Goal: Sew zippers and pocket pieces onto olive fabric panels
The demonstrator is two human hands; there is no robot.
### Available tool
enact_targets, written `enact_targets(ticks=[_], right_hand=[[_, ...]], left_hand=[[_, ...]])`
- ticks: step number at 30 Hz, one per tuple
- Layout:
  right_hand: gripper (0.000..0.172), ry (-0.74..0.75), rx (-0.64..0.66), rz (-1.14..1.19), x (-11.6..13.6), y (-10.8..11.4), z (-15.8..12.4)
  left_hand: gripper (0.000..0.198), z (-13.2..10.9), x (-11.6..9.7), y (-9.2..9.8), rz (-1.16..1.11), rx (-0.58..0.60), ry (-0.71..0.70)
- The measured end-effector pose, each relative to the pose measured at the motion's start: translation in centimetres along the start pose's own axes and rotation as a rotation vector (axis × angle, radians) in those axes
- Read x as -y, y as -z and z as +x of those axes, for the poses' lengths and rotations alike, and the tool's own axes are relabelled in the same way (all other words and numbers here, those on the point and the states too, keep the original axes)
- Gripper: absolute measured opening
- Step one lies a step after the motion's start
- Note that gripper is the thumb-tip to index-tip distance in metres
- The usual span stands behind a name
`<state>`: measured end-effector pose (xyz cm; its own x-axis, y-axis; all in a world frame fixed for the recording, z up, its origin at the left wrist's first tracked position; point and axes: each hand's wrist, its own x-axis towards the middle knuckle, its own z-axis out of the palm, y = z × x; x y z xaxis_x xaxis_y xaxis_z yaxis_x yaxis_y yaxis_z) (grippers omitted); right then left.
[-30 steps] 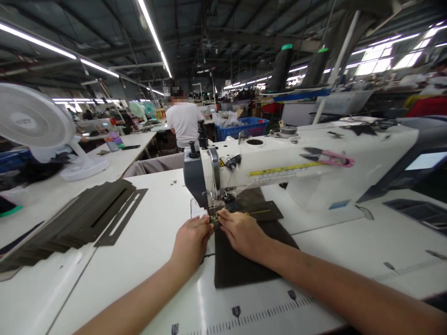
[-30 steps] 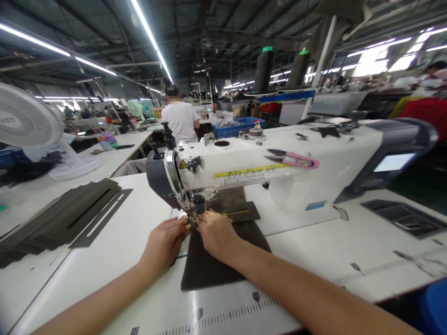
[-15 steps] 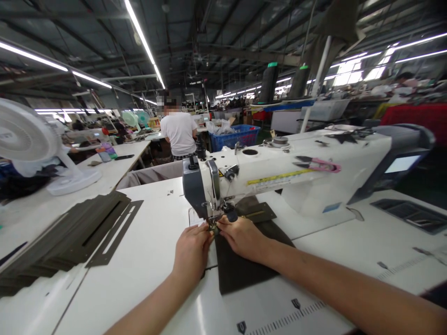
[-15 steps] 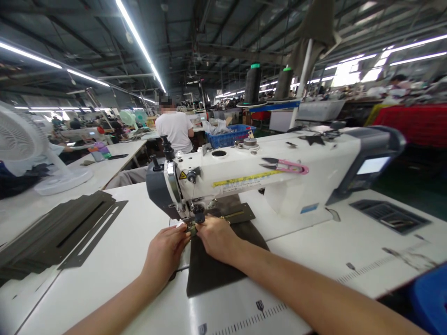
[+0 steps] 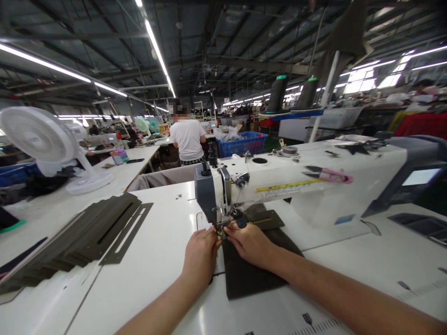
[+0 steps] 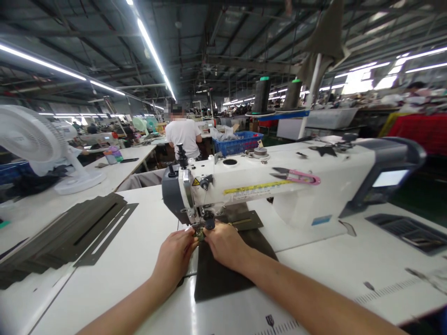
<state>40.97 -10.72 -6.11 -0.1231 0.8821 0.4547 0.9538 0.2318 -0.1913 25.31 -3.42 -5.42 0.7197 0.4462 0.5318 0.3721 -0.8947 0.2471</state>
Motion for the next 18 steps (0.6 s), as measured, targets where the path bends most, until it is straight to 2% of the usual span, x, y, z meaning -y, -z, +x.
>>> enact_targets(ticks=[18], right_hand=[[0.02, -0.01, -0.034, 0.108, 0.23, 0.11, -0.36]], left_hand=[[0.017, -0.5, -0.1, 0.29, -0.045, -0.006, -0.04]])
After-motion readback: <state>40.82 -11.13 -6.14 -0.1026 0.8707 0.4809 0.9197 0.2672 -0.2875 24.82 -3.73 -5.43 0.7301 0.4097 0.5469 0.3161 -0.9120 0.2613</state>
